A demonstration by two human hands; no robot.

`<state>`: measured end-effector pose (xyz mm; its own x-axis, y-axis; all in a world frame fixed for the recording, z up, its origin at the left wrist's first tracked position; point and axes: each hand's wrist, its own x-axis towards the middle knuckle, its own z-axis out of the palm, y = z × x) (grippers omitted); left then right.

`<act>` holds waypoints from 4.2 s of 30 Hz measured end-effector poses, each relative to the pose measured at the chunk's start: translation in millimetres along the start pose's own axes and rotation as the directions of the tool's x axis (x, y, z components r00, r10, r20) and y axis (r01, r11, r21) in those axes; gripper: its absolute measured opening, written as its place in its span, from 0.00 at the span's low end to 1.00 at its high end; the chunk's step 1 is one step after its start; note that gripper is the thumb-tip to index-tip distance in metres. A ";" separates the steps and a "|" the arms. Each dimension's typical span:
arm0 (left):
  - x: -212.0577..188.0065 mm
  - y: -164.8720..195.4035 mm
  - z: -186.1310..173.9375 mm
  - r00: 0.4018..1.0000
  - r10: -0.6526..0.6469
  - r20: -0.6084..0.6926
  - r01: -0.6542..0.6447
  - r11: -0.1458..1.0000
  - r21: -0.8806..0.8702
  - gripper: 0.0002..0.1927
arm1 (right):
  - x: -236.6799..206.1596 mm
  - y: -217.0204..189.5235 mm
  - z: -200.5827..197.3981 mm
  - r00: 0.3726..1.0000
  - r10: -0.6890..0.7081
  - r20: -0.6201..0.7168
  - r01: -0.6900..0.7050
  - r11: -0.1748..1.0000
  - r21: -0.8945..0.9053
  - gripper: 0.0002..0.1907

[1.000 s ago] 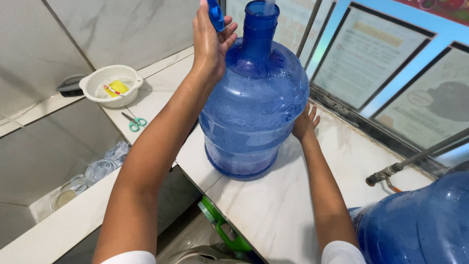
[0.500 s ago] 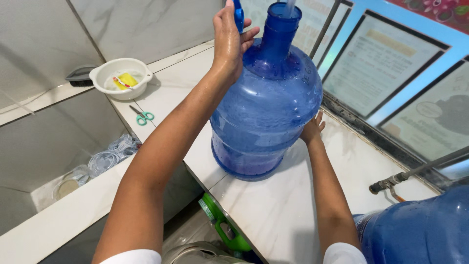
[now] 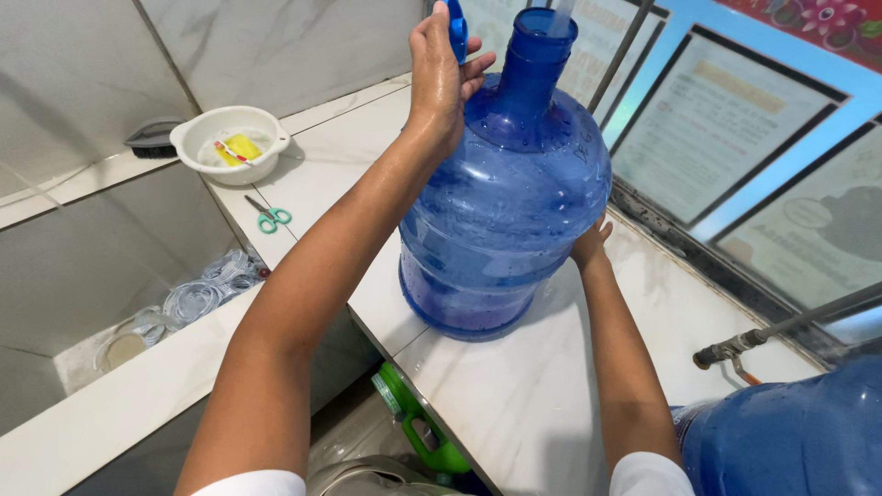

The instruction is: The person cleans a blue plastic cap with a toothbrush, then places it on a large blue water jug. They wipe the jug with a cloth, retrieve a shrink-wrap seal from a cabinet, and use a heat gun to shrink the seal around the jug's neck. The person repeats the process on a second jug, including cutting the seal with scissors and rinsing the jug under running water.

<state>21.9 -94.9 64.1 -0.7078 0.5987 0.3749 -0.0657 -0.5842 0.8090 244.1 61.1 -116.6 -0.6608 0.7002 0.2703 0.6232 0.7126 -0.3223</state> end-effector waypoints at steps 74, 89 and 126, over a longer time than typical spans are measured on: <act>-5.4 20.7 56.2 0.993 0.071 -0.090 -0.014 0.856 0.517 0.37 | -47.9 -31.2 -3.5 0.966 0.240 0.099 -0.239 0.971 -0.022 0.43; -4.1 14.9 54.5 0.970 0.124 -0.209 0.019 0.817 0.576 0.37 | -56.7 -30.6 4.1 0.968 0.249 0.046 -0.251 0.966 0.061 0.41; -35.0 -21.5 -109.5 0.966 -0.156 -0.207 0.225 0.899 0.376 0.37 | -25.2 -56.6 -14.5 0.999 -0.051 -0.020 0.019 -0.020 1.000 0.31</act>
<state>-28.9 -163.3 -16.0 -0.8189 0.5559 0.1425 0.0457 -0.1844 0.9818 231.6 3.8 -92.0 -0.6831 0.6639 0.3042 -0.4433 -0.0459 -0.8952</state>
